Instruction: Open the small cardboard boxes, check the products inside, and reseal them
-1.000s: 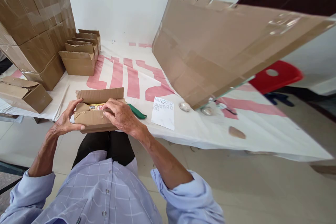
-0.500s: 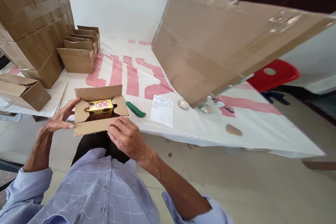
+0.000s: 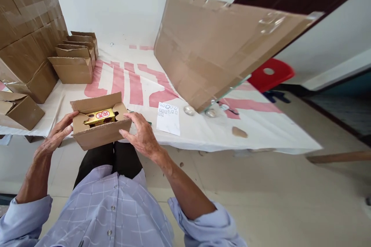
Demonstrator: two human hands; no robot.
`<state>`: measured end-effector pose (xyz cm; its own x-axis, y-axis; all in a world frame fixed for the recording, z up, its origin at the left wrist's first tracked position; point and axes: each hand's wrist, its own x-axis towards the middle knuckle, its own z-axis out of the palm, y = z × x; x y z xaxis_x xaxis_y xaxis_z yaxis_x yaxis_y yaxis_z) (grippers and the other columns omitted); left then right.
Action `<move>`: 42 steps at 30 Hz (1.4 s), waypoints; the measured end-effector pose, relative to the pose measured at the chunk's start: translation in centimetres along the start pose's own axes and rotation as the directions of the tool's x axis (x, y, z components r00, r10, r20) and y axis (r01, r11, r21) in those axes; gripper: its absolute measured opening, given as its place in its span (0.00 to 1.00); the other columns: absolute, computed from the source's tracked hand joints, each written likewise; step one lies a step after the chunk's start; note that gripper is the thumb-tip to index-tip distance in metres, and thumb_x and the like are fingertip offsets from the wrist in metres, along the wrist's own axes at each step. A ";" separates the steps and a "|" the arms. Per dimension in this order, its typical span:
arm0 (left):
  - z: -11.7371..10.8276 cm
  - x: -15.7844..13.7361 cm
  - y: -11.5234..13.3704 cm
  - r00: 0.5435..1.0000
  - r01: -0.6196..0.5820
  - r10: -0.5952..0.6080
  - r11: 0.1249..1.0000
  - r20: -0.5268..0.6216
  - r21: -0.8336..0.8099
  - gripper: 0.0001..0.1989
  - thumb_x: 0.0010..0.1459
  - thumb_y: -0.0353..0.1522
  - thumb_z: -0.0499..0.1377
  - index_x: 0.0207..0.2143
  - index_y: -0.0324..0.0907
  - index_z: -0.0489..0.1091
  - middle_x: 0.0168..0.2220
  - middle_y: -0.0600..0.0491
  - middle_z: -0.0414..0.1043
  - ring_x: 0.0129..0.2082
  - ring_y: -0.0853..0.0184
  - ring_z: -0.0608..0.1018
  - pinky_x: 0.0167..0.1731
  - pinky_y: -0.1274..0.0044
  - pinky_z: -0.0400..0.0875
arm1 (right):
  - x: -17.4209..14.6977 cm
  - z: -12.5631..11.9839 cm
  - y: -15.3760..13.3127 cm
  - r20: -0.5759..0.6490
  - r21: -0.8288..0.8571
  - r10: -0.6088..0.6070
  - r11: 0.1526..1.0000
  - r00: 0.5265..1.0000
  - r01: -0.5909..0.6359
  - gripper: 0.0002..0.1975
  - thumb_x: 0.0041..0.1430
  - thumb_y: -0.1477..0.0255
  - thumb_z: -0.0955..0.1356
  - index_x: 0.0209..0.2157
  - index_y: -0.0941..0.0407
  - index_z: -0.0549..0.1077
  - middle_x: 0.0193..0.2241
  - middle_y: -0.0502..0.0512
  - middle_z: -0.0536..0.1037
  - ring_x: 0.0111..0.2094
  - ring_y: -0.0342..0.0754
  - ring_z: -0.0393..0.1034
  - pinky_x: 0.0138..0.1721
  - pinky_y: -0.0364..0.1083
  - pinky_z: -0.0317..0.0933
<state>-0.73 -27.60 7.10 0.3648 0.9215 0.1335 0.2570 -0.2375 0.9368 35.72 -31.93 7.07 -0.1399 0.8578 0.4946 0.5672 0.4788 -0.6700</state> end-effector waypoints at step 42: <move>0.0 0.5 -0.2 1.000 0.016 -0.017 0.999 0.022 0.049 0.54 0.46 0.55 0.81 0.72 0.53 0.68 0.75 0.41 0.61 0.73 0.35 0.70 0.68 0.48 0.75 | -0.6 -3.2 -1.3 0.205 0.223 -0.158 0.969 0.966 0.111 0.05 0.71 0.68 0.74 0.37 0.50 0.84 0.44 0.55 0.86 0.49 0.54 0.81 0.56 0.58 0.76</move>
<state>-0.54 -27.10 6.97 0.3798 0.9184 0.1109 0.3058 -0.2378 0.9219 37.66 -33.70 9.39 -0.3910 0.7914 0.4699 0.3531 0.6005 -0.7174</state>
